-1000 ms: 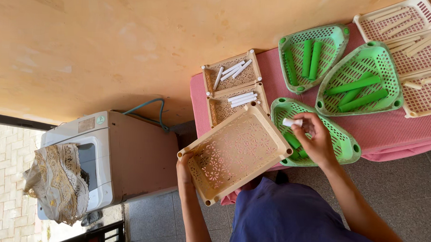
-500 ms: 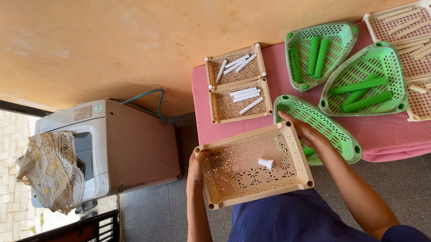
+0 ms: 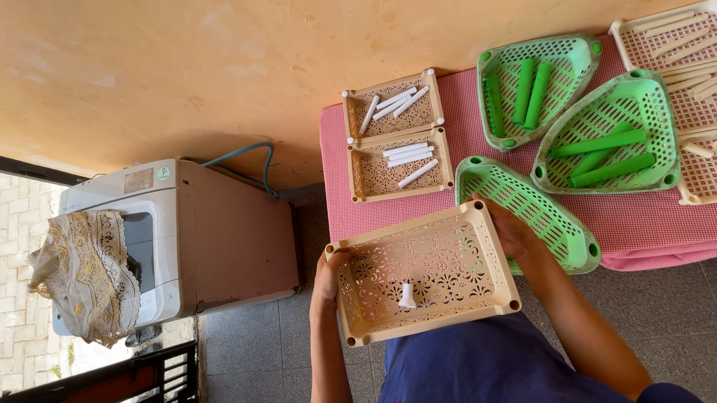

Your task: The person disassembles a small beige plastic three-tiered storage rack on a table. They remove the white vertical support rods and corner connectors, then separate the three trays and place them on the table.

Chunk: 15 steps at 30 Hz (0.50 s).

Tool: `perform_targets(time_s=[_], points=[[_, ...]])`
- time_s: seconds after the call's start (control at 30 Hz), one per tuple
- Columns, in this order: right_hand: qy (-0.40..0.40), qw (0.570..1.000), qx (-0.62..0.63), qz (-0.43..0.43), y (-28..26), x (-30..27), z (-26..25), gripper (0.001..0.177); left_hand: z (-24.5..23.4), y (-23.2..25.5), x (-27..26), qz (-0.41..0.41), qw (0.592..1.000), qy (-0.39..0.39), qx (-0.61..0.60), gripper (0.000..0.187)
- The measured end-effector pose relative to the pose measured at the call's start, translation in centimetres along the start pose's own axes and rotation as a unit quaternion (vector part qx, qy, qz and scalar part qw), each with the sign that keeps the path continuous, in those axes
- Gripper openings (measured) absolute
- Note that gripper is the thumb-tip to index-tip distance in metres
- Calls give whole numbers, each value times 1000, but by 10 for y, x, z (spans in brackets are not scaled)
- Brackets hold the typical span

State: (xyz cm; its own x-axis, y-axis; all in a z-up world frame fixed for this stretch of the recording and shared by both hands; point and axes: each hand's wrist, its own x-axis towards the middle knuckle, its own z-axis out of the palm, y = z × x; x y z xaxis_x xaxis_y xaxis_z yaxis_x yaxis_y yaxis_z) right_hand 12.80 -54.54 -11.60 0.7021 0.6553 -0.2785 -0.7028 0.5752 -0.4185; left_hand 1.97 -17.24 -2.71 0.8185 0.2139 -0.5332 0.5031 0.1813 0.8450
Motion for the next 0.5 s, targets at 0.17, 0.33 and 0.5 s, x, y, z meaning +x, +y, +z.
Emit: perform_targets(time_s=[0.17, 0.33, 0.5], points=[[61, 989, 102, -89, 12, -9, 3, 19, -1, -6, 6, -2, 1000, -2, -14, 36], [181, 968, -9, -175, -7, -21, 17, 20, -2, -7, 4, -12, 999, 1, -43, 37], [222, 823, -374, -366, -44, -50, 51, 21, 0, -6, 2, -1, 999, 25, -40, 37]])
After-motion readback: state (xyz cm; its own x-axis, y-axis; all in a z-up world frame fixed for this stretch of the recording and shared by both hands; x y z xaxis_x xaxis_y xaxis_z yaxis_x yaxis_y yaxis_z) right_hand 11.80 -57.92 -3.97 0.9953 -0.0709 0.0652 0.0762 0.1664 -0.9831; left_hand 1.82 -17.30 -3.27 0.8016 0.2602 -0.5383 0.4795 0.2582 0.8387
